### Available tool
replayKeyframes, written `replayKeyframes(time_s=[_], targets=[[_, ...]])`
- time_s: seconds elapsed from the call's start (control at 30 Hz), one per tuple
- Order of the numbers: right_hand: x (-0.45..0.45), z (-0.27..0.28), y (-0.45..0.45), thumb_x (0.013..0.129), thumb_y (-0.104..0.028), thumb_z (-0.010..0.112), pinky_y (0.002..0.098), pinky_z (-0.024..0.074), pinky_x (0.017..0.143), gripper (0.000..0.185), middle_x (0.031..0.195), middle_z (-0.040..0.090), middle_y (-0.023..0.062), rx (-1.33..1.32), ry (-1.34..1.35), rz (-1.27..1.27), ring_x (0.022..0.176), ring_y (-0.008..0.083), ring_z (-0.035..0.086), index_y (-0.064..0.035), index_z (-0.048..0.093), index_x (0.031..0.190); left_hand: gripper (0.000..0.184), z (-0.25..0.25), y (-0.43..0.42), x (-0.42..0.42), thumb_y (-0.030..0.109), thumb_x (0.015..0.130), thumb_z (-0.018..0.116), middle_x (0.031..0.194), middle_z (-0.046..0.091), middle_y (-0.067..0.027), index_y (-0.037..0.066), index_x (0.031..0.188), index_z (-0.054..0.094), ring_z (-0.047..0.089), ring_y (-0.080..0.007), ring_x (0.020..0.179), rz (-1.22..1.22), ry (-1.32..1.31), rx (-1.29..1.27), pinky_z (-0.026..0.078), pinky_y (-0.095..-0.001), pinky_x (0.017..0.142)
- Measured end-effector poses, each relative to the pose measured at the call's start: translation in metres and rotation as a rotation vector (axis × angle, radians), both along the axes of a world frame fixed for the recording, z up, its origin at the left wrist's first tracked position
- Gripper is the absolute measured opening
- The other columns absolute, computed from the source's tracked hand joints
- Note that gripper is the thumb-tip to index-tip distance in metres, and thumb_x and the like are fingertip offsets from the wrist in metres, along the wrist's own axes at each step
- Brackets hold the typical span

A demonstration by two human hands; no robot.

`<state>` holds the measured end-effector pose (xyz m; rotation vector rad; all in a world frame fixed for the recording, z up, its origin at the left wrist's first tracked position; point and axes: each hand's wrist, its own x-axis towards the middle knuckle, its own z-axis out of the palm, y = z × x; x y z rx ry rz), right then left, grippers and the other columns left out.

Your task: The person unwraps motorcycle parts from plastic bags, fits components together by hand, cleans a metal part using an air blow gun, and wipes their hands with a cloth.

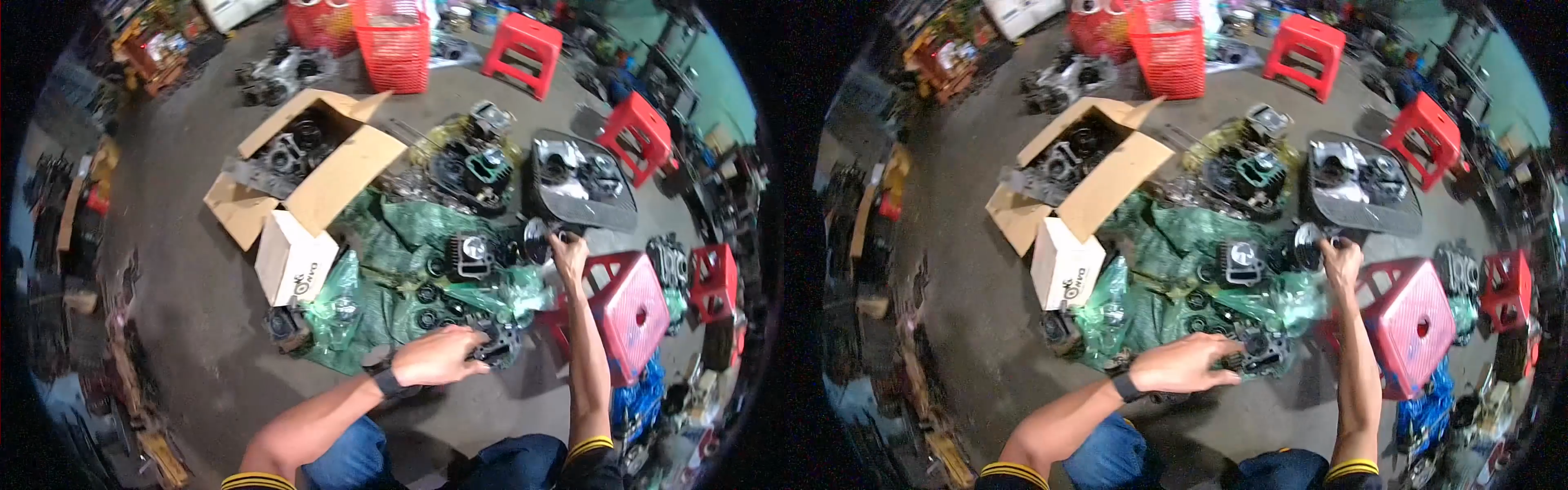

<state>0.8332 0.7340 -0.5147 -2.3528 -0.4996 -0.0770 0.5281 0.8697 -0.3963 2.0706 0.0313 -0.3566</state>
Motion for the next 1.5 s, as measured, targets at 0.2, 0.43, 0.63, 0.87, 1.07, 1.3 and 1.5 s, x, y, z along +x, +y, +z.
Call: replayKeyframes(time_s=[0.2,0.43,0.63,0.87,1.07,1.3,1.5], targets=[[-0.005,0.032,-0.035,0.078,-0.022,0.067,0.0224,0.0349,0.043,0.022,0.059,0.054,0.0013,0.599,0.453,-0.108,0.046,0.0078,0.046,-0.0001,0.063,0.077,0.052,0.009,0.008,0.001,0.036,0.085,0.058,0.111,0.057,-0.0214,-0.001,0.12,0.05,0.054,-0.0358,0.104,-0.01,0.069,0.0,0.043,-0.0418,0.089],[-0.033,-0.004,-0.059,0.084,-0.028,0.061,0.0192,0.0341,0.038,0.018,0.056,0.049,-0.0021,1.309,0.965,-0.214,0.042,0.0081,0.043,-0.0132,0.054,0.077,0.054,0.001,0.005,0.003,0.041,0.084,0.058,0.109,0.059,-0.0217,0.0,0.119,0.052,0.057,-0.0363,0.099,-0.029,0.042,0.013,0.045,-0.0408,0.085],[-0.061,-0.036,-0.059,0.086,-0.035,0.059,0.0216,0.0419,0.042,0.028,0.09,0.062,0.0024,1.806,1.258,0.137,0.056,0.0109,0.052,-0.0095,0.059,0.097,0.052,0.007,0.003,-0.001,0.037,0.083,0.062,0.108,0.059,-0.0218,-0.001,0.117,0.053,0.06,-0.0341,0.094,-0.011,0.04,0.017,0.048,-0.0395,0.08],[-0.084,-0.012,-0.049,0.084,-0.035,0.06,0.0486,0.044,0.095,0.044,0.117,0.057,0.0126,1.874,1.211,0.18,0.109,0.029,0.054,-0.0057,0.056,0.116,0.054,0.013,0.006,-0.004,0.039,0.083,0.063,0.112,0.059,-0.0191,0.0,0.119,0.052,0.06,-0.0303,0.097,0.003,0.117,0.076,0.049,-0.0385,0.082],[-0.088,-0.007,-0.053,0.086,-0.032,0.056,0.0486,0.0447,0.094,0.041,0.116,0.058,0.0135,1.905,1.209,0.105,0.107,0.0296,0.055,-0.0043,0.056,0.116,0.056,0.014,0.002,-0.01,0.038,0.081,0.062,0.095,0.061,-0.024,-0.002,0.118,0.052,0.06,-0.0355,0.089,0.041,0.1,0.044,0.046,-0.0405,0.078],[-0.072,0.035,-0.052,0.086,-0.024,0.056,0.0294,0.051,0.058,0.027,0.087,0.064,0.0073,1.443,0.906,-0.026,0.067,0.0178,0.06,-0.0036,0.06,0.104,0.057,0.024,-0.004,-0.02,0.042,0.083,0.061,0.112,0.058,-0.0199,-0.001,0.12,0.051,0.06,-0.0319,0.097,0.009,0.074,0.089,0.048,-0.0388,0.084],[-0.034,0.062,-0.018,0.074,-0.023,0.067,0.0295,0.0435,0.049,0.026,0.06,0.06,0.0115,0.322,0.088,0.219,0.05,0.0156,0.056,0.0034,0.064,0.075,0.058,0.042,-0.011,-0.033,0.041,0.083,0.06,0.113,0.057,-0.0206,-0.002,0.12,0.051,0.056,-0.035,0.101,0.012,-0.041,0.16,0.045,-0.0392,0.086]])
